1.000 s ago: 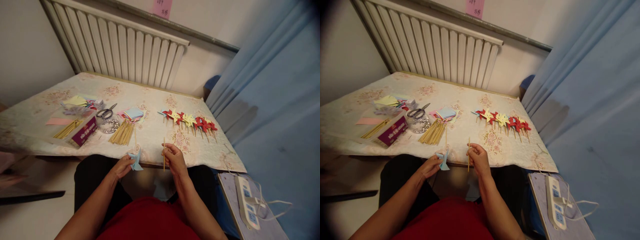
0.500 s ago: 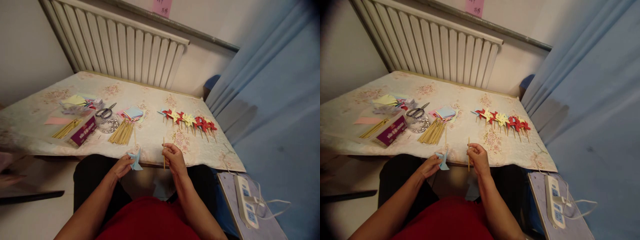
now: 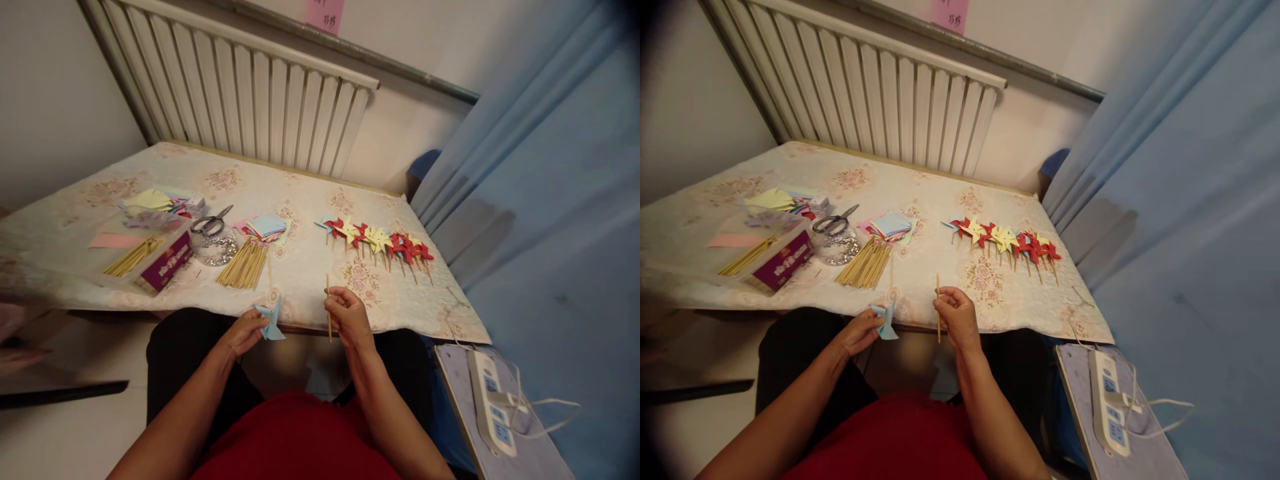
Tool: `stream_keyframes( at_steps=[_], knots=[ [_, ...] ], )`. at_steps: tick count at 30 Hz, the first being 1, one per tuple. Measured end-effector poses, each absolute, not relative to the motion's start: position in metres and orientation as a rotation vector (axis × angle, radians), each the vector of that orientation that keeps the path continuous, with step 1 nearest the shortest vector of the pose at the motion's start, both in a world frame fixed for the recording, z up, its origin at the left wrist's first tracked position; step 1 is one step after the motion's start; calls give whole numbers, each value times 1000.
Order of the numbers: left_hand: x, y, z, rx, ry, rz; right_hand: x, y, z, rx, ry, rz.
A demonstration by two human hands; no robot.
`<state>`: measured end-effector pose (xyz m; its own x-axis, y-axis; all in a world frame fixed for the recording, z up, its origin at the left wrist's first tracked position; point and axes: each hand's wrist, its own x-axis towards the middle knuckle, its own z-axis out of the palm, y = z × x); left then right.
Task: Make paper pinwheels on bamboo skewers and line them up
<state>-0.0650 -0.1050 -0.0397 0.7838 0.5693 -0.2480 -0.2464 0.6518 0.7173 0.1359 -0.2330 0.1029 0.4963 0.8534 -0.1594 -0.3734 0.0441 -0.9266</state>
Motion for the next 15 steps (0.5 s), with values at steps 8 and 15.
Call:
stream_keyframes(
  at_steps=[8, 15],
  knots=[
    [-58, -110, -21, 676, 461, 506, 135, -234, 104, -1189, -521, 990],
    [-27, -120, 47, 612, 227, 575, 128, -233, 102, -1251, -582, 925]
  ],
)
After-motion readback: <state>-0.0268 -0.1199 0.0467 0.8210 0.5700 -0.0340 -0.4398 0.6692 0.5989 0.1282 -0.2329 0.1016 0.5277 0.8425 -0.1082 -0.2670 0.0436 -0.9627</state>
